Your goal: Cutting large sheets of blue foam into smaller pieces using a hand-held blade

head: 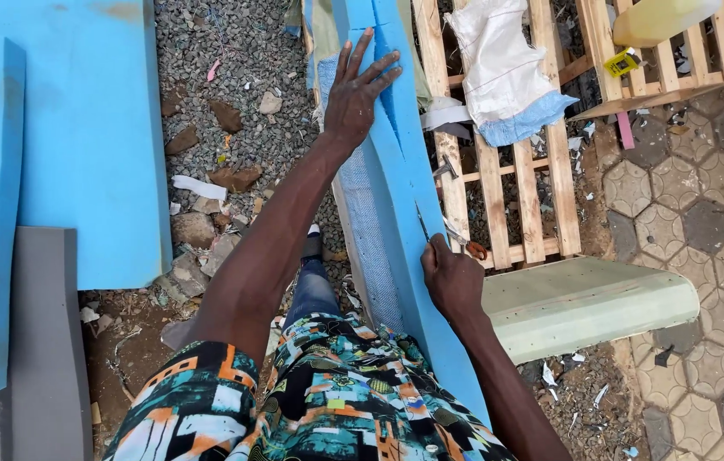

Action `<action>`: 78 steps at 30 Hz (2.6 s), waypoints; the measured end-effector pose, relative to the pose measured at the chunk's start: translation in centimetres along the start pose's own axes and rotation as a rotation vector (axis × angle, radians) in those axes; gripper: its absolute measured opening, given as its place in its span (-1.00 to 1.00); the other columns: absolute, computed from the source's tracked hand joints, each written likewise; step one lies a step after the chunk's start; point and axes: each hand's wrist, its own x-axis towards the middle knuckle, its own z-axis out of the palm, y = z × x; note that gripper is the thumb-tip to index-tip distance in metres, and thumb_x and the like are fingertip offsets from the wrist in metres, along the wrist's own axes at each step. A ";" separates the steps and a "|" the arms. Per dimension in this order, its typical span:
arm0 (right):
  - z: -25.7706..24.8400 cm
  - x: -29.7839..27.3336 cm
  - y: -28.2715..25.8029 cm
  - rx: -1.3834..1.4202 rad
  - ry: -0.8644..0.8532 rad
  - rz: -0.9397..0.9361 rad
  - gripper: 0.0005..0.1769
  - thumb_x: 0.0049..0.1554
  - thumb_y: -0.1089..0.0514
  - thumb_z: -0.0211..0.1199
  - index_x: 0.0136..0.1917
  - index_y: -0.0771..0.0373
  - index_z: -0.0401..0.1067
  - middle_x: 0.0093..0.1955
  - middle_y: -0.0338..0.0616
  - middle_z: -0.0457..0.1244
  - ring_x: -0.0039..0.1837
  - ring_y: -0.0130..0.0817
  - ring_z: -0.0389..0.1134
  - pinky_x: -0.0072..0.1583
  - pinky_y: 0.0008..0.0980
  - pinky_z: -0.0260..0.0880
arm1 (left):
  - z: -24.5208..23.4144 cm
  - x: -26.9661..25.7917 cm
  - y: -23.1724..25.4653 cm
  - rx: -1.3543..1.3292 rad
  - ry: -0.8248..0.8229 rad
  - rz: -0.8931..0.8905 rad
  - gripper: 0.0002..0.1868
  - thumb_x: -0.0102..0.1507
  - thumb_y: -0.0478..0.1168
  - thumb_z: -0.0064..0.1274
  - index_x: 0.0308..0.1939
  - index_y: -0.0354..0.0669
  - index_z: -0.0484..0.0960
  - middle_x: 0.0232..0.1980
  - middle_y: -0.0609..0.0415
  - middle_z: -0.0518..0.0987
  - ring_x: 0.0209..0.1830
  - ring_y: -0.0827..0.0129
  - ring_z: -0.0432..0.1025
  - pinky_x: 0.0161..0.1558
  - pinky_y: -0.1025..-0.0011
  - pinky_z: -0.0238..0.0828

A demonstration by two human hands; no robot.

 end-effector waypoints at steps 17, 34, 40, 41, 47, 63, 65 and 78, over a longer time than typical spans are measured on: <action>0.1 -7.4 2.1 -0.002 -0.053 0.049 -0.89 0.32 0.00 0.08 0.04 0.01 0.33 -0.61 -0.16 0.07 -0.59 -0.12 0.06 -0.44 -0.12 -0.01 | -2.3 0.5 5.0 0.050 0.195 -0.232 -0.87 0.51 -0.22 -0.15 -0.02 -0.16 0.48 0.14 0.02 0.37 0.22 0.06 0.07 0.25 -0.03 0.13; -1.6 1.6 -2.4 0.034 0.029 0.052 -0.77 0.39 0.02 -0.01 -0.13 0.00 0.30 -0.64 -0.10 0.16 -0.50 -0.06 0.36 -0.36 -0.24 0.35 | 0.6 -7.3 6.7 -0.564 -0.007 -0.715 -0.45 0.54 0.09 -0.17 -0.52 -0.01 0.37 -0.63 -0.07 0.39 -0.59 0.49 0.26 -0.49 0.39 0.22; 0.3 8.3 -3.7 0.105 0.068 -0.039 -0.78 0.37 0.05 0.02 -0.13 0.09 0.31 -0.60 -0.01 0.17 -0.46 0.12 0.36 -0.38 -0.07 0.30 | -3.7 -2.3 5.6 -0.090 0.169 -0.547 -0.64 0.37 -0.03 0.18 -0.29 -0.06 0.32 -0.27 0.06 0.26 -0.30 0.10 0.39 -0.30 0.16 0.44; 0.0 7.7 -4.0 0.095 0.029 -0.036 -0.79 0.37 0.06 0.02 -0.12 0.09 0.32 -0.58 0.03 0.20 -0.43 0.14 0.38 -0.36 -0.04 0.33 | -5.2 -2.0 8.0 -0.018 0.174 -0.456 -0.70 0.39 -0.11 0.14 -0.21 -0.06 0.31 -0.12 0.01 0.26 -0.13 0.10 0.34 -0.15 0.15 0.41; -0.1 8.1 -4.8 0.052 -0.013 -0.042 -0.80 0.39 0.04 -0.01 -0.03 0.12 0.34 -0.40 0.24 0.31 -0.27 0.28 0.45 -0.24 0.14 0.43 | -4.4 -5.2 10.7 -0.142 0.200 -0.338 -0.94 0.52 -0.27 -0.13 -0.04 -0.15 0.42 0.06 0.00 0.34 0.32 0.01 0.29 0.37 -0.03 0.31; -0.2 4.8 -2.9 -0.003 0.008 -0.106 -0.85 0.34 0.07 0.01 0.04 0.13 0.36 -0.45 0.19 0.26 -0.40 0.18 0.41 -0.32 0.06 0.42 | -1.9 -6.4 8.1 -0.014 0.065 -0.168 -0.67 0.46 -0.49 -0.07 0.25 -0.23 0.65 0.29 -0.08 0.54 0.59 -0.06 0.09 0.71 0.01 -0.17; 0.8 5.9 -2.2 -0.043 0.015 -0.107 -0.82 0.35 0.04 0.00 0.06 0.11 0.38 -0.43 0.15 0.27 -0.38 0.15 0.42 -0.33 0.02 0.42 | -2.6 -5.9 8.4 -0.014 0.054 -0.138 -0.66 0.45 -0.51 -0.07 0.25 -0.24 0.65 0.27 -0.10 0.55 0.58 -0.08 0.11 0.71 0.00 -0.22; 4.3 1.0 1.5 -0.084 -0.022 -0.131 -0.77 0.33 -0.02 0.06 0.11 0.13 0.35 -0.54 0.02 0.22 -0.51 0.09 0.24 -0.46 -0.02 0.09 | -1.2 -7.1 5.6 0.046 -0.065 -0.041 -0.39 0.42 -0.67 -0.32 0.43 -0.13 0.52 0.56 0.00 0.32 0.67 0.03 -0.20 0.72 -0.03 -0.25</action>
